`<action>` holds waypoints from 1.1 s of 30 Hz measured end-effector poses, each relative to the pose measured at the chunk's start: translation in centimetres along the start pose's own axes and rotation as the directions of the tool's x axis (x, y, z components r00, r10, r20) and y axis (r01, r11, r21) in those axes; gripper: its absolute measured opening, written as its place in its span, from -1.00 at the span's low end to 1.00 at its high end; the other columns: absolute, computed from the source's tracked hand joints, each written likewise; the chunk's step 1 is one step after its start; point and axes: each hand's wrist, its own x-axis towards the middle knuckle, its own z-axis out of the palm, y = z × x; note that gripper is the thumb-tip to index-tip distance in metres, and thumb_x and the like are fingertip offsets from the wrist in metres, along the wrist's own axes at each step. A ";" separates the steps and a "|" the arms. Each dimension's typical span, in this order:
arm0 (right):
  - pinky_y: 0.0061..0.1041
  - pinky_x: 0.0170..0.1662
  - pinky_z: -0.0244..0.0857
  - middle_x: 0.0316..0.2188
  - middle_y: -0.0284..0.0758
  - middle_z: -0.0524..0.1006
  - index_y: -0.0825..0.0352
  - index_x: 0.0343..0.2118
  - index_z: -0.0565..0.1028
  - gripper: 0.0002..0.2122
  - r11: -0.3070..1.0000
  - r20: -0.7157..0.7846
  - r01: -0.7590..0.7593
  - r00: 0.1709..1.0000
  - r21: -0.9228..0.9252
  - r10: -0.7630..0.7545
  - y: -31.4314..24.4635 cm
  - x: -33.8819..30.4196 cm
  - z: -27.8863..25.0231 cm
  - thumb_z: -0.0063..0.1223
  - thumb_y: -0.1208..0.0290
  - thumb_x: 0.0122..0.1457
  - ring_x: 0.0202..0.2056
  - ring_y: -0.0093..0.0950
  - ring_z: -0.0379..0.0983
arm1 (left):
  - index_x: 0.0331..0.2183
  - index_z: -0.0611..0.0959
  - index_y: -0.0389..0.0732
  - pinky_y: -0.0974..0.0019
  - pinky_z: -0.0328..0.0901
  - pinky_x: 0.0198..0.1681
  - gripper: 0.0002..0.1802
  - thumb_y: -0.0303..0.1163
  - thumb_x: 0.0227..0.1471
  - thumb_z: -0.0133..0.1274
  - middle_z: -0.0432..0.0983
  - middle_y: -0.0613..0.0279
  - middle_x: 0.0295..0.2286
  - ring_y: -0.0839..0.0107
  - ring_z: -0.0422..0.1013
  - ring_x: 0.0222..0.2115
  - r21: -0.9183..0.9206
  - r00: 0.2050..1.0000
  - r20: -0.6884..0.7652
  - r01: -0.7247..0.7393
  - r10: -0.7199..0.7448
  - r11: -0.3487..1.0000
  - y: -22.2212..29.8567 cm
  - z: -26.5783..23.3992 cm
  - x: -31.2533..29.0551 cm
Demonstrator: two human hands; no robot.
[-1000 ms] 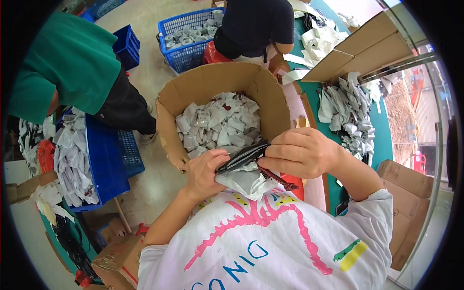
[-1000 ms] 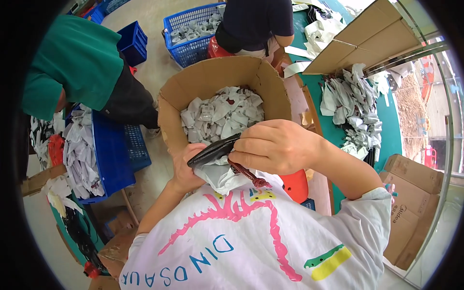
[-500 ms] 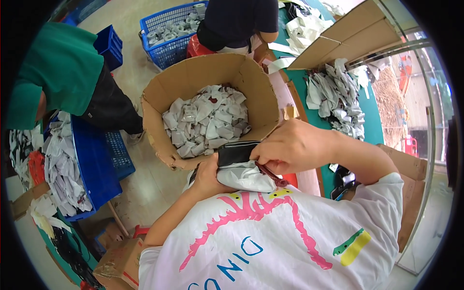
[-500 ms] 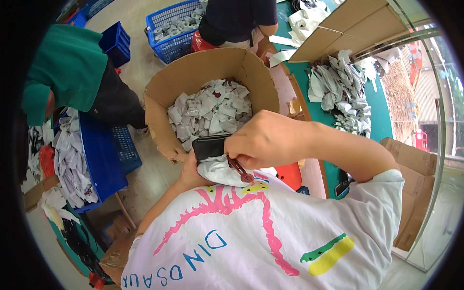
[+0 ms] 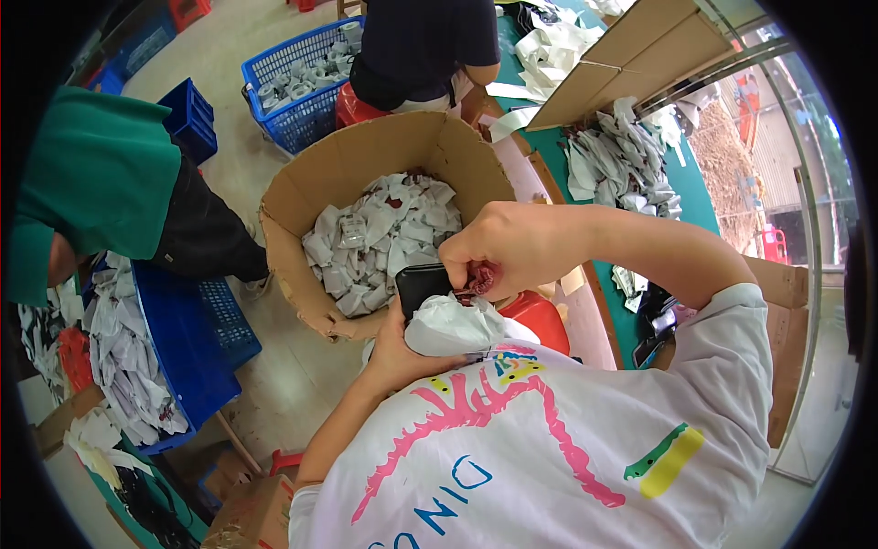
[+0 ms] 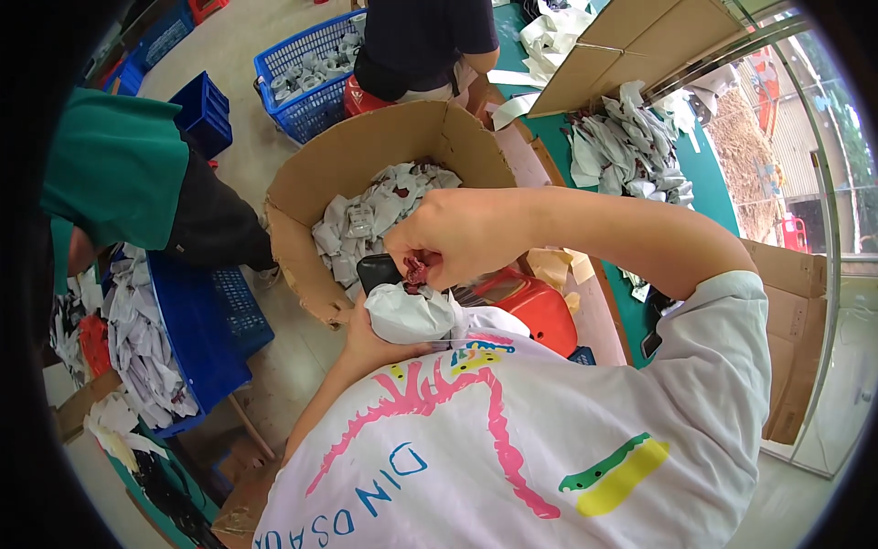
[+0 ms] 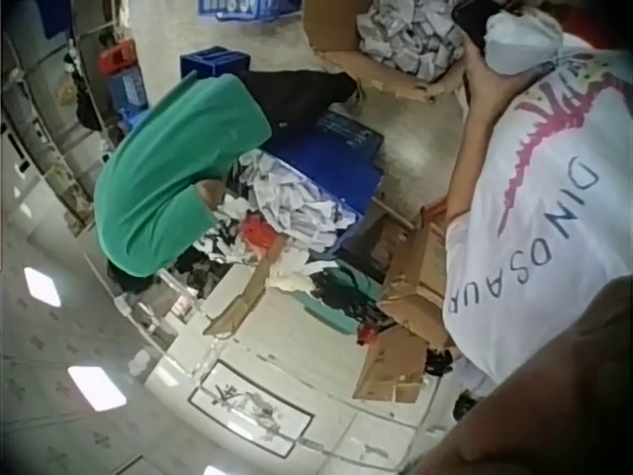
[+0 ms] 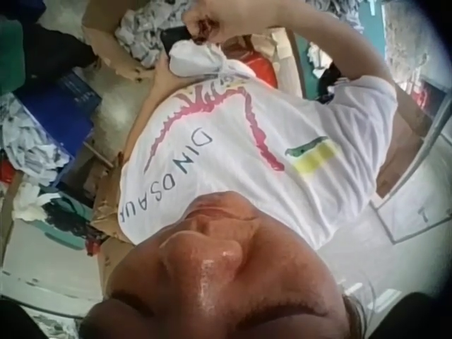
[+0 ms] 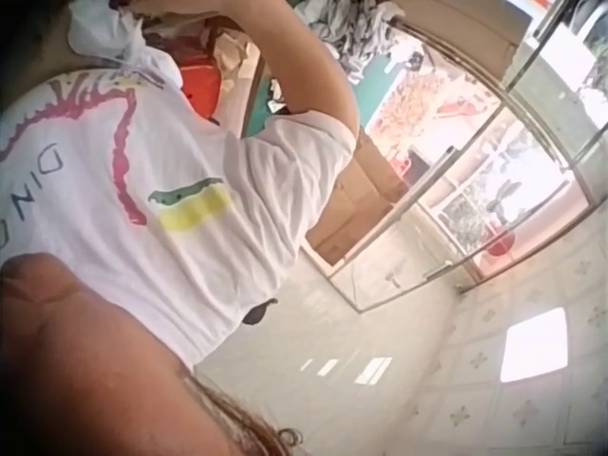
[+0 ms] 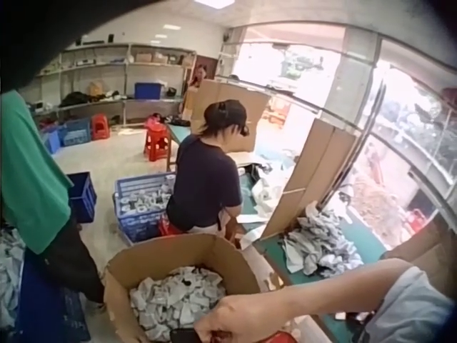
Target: The recorder packages small white items into plastic bags, scans labels using a handheld device, and places them into boxes.
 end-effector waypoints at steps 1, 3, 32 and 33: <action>-0.46 -0.43 0.25 -0.53 -0.34 0.49 0.35 -0.44 0.42 -0.83 0.999 0.000 -0.039 0.999 0.014 0.039 -0.1 0.0 0.0 0.10 0.56 -0.17 -0.49 -0.40 0.41 | -0.09 0.30 -0.22 0.30 0.25 -0.11 -0.09 -0.31 -0.56 0.40 0.37 0.16 -0.19 0.37 0.34 -0.18 0.005 0.999 0.000 0.032 -0.032 0.999 0.2 -0.1 -0.1; -0.46 -0.41 0.27 -0.52 -0.34 0.51 0.34 -0.41 0.43 -0.82 0.996 -0.008 -0.081 0.997 0.033 0.081 0.0 -0.1 0.0 0.09 0.56 -0.15 -0.47 -0.40 0.43 | -0.08 0.28 -0.23 0.30 0.25 -0.10 -0.08 -0.33 -0.56 0.40 0.36 0.15 -0.18 0.36 0.33 -0.17 0.013 0.998 0.010 0.065 -0.065 0.998 0.3 -0.1 -0.3; -0.64 -0.48 0.26 -0.59 -0.39 0.50 0.37 -0.43 0.48 -0.80 0.833 -0.270 -0.229 0.874 0.504 0.404 2.1 -4.5 3.3 0.08 0.30 0.04 -0.54 -0.66 0.42 | -0.35 0.54 -0.29 0.34 0.31 -0.24 -0.43 -0.38 -0.57 0.38 0.50 0.21 -0.40 0.40 0.43 -0.36 0.178 1.000 -0.026 0.014 -0.010 0.984 -0.9 -1.0 -1.3; -0.69 -0.47 0.25 -0.58 -0.39 0.49 0.39 -0.44 0.48 -0.77 0.785 -0.263 -0.258 0.845 0.563 0.467 1.9 -4.6 4.2 0.09 0.28 0.03 -0.52 -0.69 0.40 | -0.35 0.54 -0.29 0.34 0.31 -0.24 -0.43 -0.38 -0.57 0.38 0.50 0.21 -0.40 0.40 0.43 -0.36 0.177 1.000 -0.012 0.012 -0.011 0.984 -1.1 -1.0 -1.0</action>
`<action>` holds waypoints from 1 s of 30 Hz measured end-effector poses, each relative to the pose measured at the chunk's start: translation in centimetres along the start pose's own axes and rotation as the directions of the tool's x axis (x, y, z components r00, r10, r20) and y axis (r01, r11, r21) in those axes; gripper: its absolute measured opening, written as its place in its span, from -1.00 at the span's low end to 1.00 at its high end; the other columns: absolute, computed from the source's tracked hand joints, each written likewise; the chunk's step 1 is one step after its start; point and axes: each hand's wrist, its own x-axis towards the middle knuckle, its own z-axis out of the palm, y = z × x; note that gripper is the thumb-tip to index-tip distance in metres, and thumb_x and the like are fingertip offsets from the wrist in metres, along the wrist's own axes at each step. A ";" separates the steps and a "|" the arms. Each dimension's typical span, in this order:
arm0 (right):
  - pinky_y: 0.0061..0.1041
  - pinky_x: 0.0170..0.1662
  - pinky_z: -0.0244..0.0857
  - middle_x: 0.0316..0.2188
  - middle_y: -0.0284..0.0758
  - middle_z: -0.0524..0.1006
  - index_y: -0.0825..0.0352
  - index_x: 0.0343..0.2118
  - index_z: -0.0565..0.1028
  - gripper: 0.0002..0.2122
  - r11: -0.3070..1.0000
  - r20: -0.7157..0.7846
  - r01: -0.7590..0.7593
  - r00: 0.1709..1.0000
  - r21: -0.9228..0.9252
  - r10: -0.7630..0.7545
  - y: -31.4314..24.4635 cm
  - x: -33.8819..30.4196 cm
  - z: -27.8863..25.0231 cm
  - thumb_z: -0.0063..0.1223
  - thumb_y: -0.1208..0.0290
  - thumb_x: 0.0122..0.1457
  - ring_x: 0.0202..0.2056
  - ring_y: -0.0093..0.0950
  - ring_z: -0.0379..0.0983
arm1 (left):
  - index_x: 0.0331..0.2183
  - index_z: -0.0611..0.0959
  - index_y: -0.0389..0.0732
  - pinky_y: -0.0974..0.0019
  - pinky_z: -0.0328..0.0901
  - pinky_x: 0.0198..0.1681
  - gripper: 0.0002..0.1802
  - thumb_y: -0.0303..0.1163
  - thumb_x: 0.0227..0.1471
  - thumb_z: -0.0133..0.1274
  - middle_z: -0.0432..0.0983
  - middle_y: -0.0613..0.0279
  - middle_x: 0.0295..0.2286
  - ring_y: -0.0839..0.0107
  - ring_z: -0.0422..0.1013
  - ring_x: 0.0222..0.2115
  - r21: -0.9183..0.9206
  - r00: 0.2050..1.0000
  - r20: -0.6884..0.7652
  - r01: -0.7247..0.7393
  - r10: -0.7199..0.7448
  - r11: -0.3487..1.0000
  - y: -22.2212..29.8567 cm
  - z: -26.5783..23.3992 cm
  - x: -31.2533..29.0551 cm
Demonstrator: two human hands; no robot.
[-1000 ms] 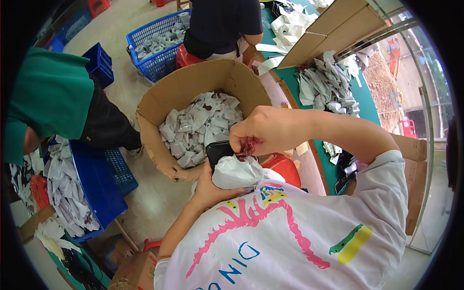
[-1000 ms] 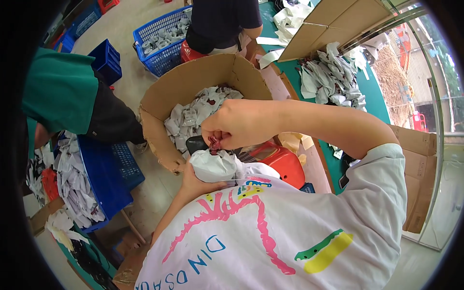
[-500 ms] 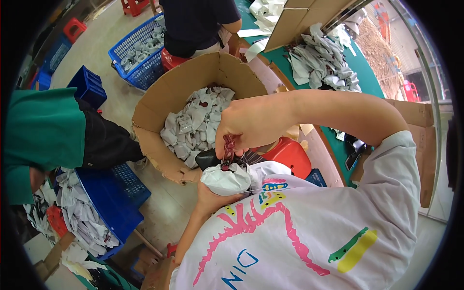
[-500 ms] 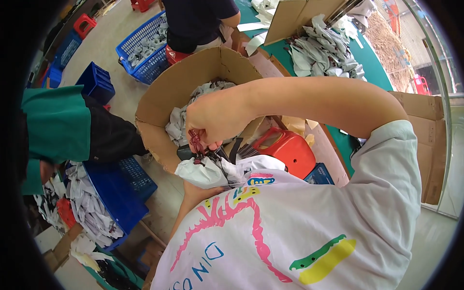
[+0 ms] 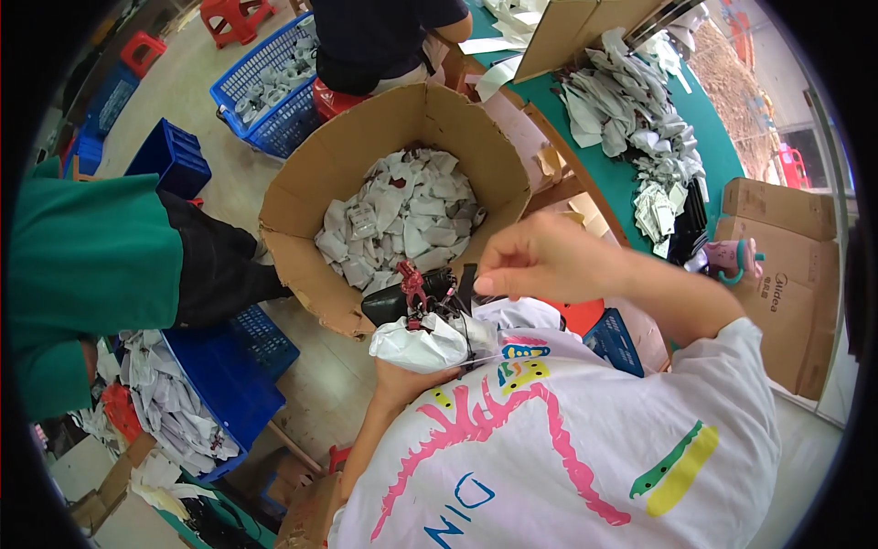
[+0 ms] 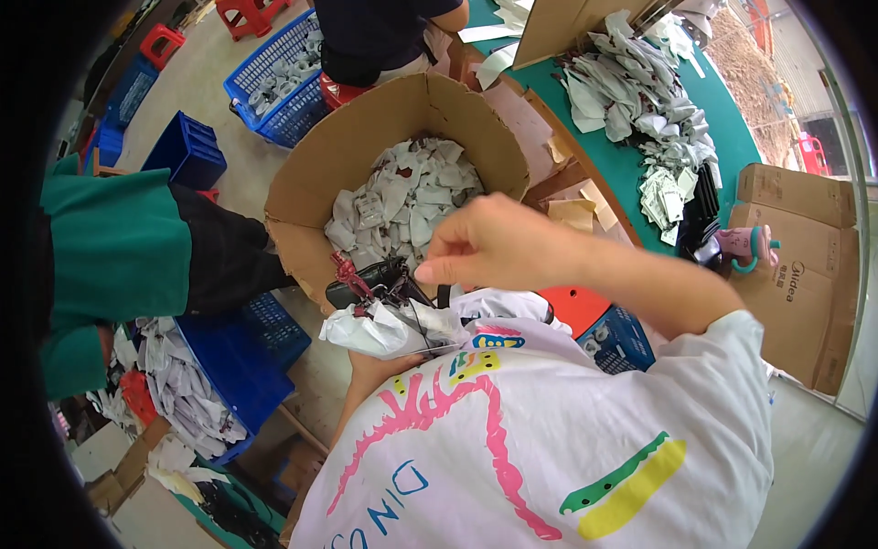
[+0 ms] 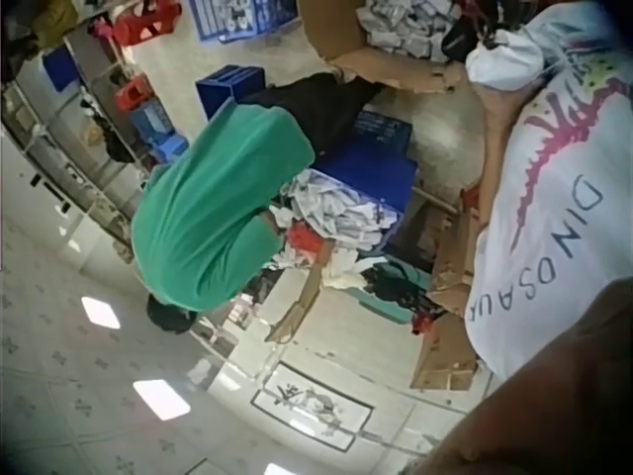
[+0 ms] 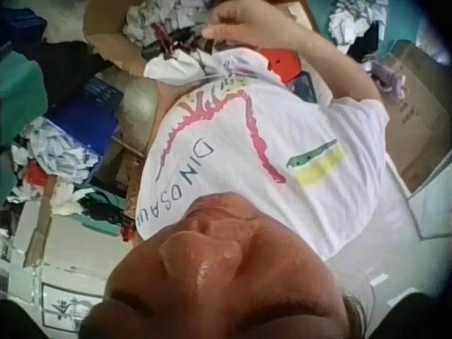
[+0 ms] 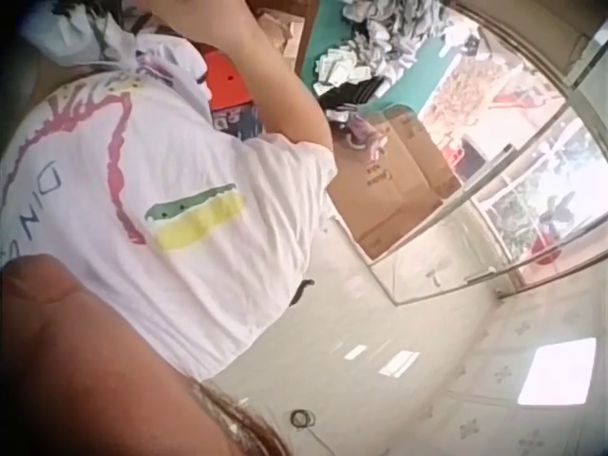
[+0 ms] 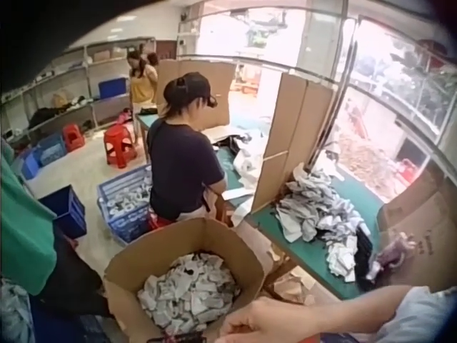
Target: The recorder packages small white items into plastic bags, scans labels using a handheld device, and places them into boxes.
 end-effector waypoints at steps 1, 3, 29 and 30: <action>-0.69 -0.46 0.25 -0.57 -0.39 0.50 0.39 -0.44 0.49 -0.77 0.997 -0.058 0.024 0.998 0.070 -0.020 0.8 -0.1 1.2 0.10 0.28 0.03 -0.52 -0.69 0.39 | -0.33 0.54 -0.29 0.34 0.31 -0.24 -0.41 -0.38 -0.57 0.38 0.50 0.20 -0.39 0.39 0.43 -0.36 -0.049 1.000 -0.008 0.023 -0.023 0.999 0.0 0.2 0.1; -0.70 -0.44 0.24 -0.54 -0.40 0.50 0.38 -0.44 0.50 -0.78 0.984 -0.118 0.068 0.992 0.167 -0.049 1.4 0.1 3.1 0.12 0.29 0.02 -0.51 -0.71 0.35 | -0.31 0.53 -0.29 0.34 0.31 -0.23 -0.39 -0.38 -0.56 0.38 0.50 0.20 -0.39 0.39 0.43 -0.35 -0.090 0.999 -0.008 0.048 -0.048 0.995 0.0 0.1 0.3; -0.46 -0.48 0.31 -0.60 -0.31 0.47 0.35 -0.52 0.52 -0.92 0.818 -0.311 0.429 0.774 -0.383 -0.552 -0.9 0.9 3.4 0.13 0.50 -0.13 -0.54 -0.38 0.42 | -0.17 0.45 -0.25 0.28 0.24 -0.10 -0.28 -0.34 -0.51 0.35 0.44 0.18 -0.25 0.33 0.38 -0.20 0.180 0.994 0.089 0.041 -0.058 0.983 -1.9 -0.2 -0.9; -0.44 -0.48 0.31 -0.61 -0.31 0.45 0.35 -0.53 0.52 -0.91 0.801 -0.269 0.429 0.783 -0.419 -0.560 -1.1 1.0 3.2 0.13 0.48 -0.13 -0.53 -0.37 0.42 | -0.17 0.45 -0.25 0.28 0.24 -0.10 -0.28 -0.34 -0.51 0.35 0.44 0.18 -0.25 0.33 0.38 -0.20 0.178 0.995 0.087 0.041 -0.058 0.983 -1.9 -0.1 -0.8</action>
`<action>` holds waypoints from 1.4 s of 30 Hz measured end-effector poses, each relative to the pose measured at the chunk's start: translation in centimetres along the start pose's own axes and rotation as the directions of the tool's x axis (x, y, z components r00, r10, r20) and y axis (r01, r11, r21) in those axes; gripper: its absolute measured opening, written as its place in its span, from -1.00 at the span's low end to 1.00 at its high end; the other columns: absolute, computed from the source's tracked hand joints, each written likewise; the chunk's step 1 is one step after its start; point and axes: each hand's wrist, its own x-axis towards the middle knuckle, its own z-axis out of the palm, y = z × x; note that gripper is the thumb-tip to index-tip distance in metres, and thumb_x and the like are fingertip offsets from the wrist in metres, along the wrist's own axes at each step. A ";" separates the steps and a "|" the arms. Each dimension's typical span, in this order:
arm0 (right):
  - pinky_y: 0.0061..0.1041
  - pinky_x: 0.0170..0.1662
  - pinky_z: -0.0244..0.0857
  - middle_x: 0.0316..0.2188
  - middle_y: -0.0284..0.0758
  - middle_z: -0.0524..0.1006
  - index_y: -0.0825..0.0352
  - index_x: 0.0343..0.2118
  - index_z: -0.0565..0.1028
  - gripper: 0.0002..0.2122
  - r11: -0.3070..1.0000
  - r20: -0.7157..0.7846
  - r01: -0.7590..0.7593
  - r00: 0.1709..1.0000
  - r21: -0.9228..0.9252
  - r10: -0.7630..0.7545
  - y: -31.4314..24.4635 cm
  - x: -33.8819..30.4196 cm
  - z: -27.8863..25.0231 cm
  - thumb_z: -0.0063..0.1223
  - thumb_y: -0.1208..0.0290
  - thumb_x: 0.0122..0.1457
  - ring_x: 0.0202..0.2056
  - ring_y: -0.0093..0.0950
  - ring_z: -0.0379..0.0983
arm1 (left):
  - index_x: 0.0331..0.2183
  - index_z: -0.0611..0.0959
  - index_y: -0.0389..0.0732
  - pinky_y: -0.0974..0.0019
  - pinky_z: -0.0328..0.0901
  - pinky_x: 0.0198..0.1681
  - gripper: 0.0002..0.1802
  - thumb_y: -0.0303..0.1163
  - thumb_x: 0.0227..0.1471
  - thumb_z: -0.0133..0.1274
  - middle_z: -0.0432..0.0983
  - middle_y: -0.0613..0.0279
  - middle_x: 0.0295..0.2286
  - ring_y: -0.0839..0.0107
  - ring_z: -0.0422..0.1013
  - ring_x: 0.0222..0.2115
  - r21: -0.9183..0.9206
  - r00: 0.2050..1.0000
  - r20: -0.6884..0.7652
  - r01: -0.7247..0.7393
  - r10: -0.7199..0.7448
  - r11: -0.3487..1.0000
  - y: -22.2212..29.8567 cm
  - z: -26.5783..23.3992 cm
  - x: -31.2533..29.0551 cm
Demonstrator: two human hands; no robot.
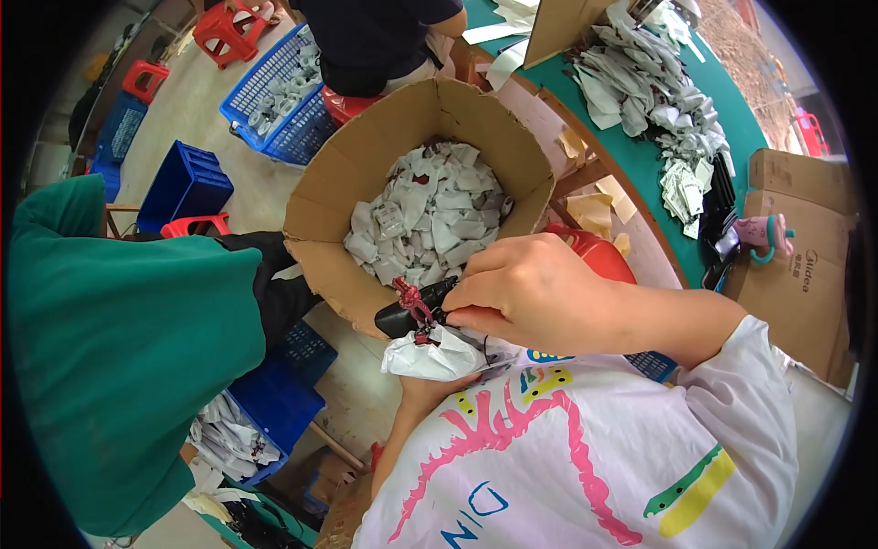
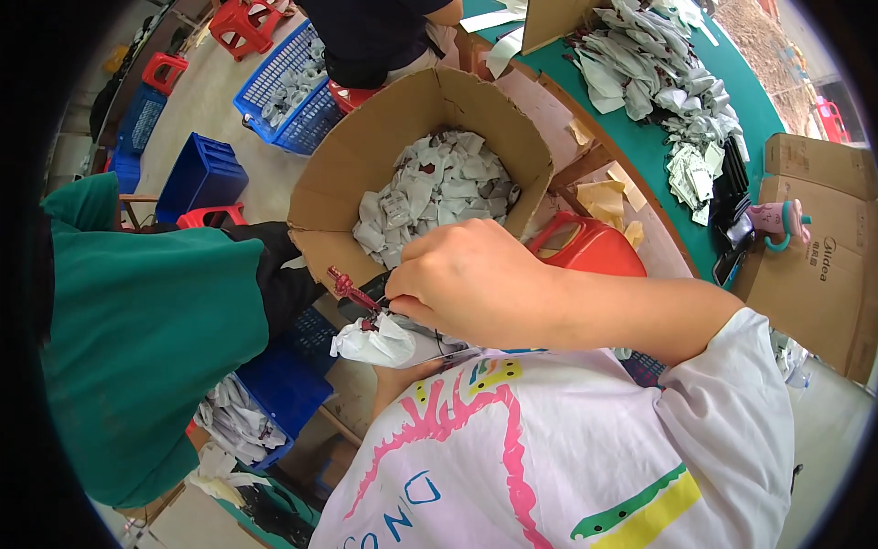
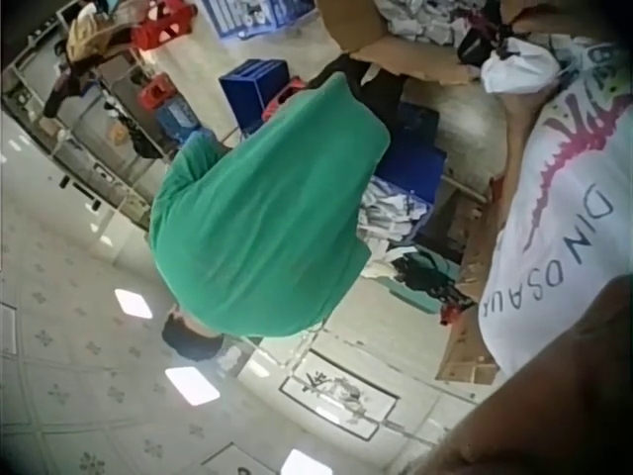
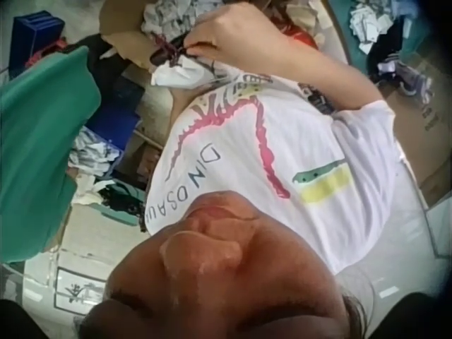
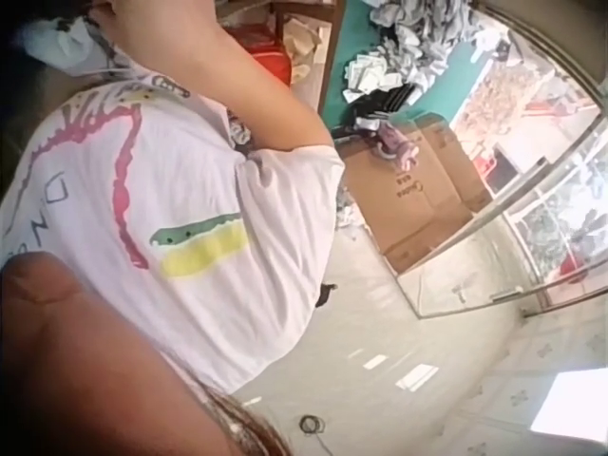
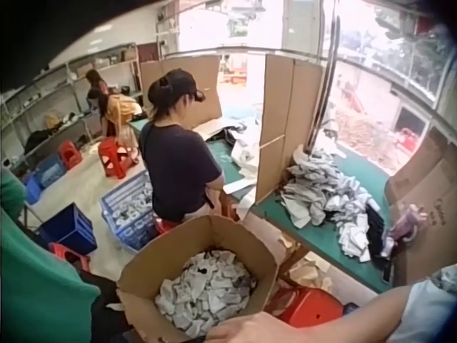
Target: The recorder packages small white items into plastic bags, scans labels using a handheld device, and places them into boxes.
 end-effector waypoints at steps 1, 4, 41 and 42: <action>-0.44 -0.48 0.31 -0.61 -0.31 0.45 0.35 -0.53 0.52 -0.91 1.000 0.002 0.001 1.000 -0.001 -0.001 0.1 0.3 -0.1 0.13 0.48 -0.13 -0.53 -0.37 0.42 | -0.23 0.50 -0.19 0.27 0.26 -0.15 -0.37 -0.29 -0.48 0.32 0.47 0.21 -0.29 0.32 0.40 -0.24 0.104 0.998 0.018 -0.068 0.067 0.992 0.1 0.0 0.2; -0.43 -0.47 0.30 -0.62 -0.31 0.43 0.35 -0.52 0.51 -0.88 0.995 0.122 0.072 0.991 -0.075 -0.062 0.5 1.0 -0.6 0.14 0.44 -0.14 -0.51 -0.36 0.41 | -0.33 0.57 -0.08 0.26 0.28 -0.26 -0.53 -0.20 -0.44 0.26 0.50 0.26 -0.36 0.31 0.43 -0.33 0.314 0.983 0.053 -0.181 0.174 0.932 1.6 -0.1 1.3; -0.40 0.01 0.05 -0.17 -0.19 0.38 0.34 -0.35 0.55 -0.76 0.911 0.656 0.247 0.634 0.330 -0.409 4.7 7.5 -0.6 0.04 0.29 -0.04 -0.08 -0.31 0.22 | -0.04 0.26 -0.25 0.32 0.25 -0.15 -0.12 -0.44 -0.47 0.32 0.37 0.27 -0.23 0.44 0.33 -0.21 -0.597 0.999 0.005 0.036 -0.042 0.801 0.0 -0.4 0.0; -0.40 0.01 0.05 -0.17 -0.19 0.38 0.34 -0.35 0.55 -0.76 0.908 0.657 0.247 0.629 0.338 -0.415 4.8 7.5 -0.5 0.04 0.29 -0.04 -0.08 -0.31 0.22 | -0.02 0.25 -0.24 0.32 0.25 -0.15 -0.10 -0.40 -0.48 0.33 0.36 0.29 -0.23 0.44 0.32 -0.22 -0.607 0.999 -0.035 -0.001 -0.025 0.795 -0.1 -0.4 0.1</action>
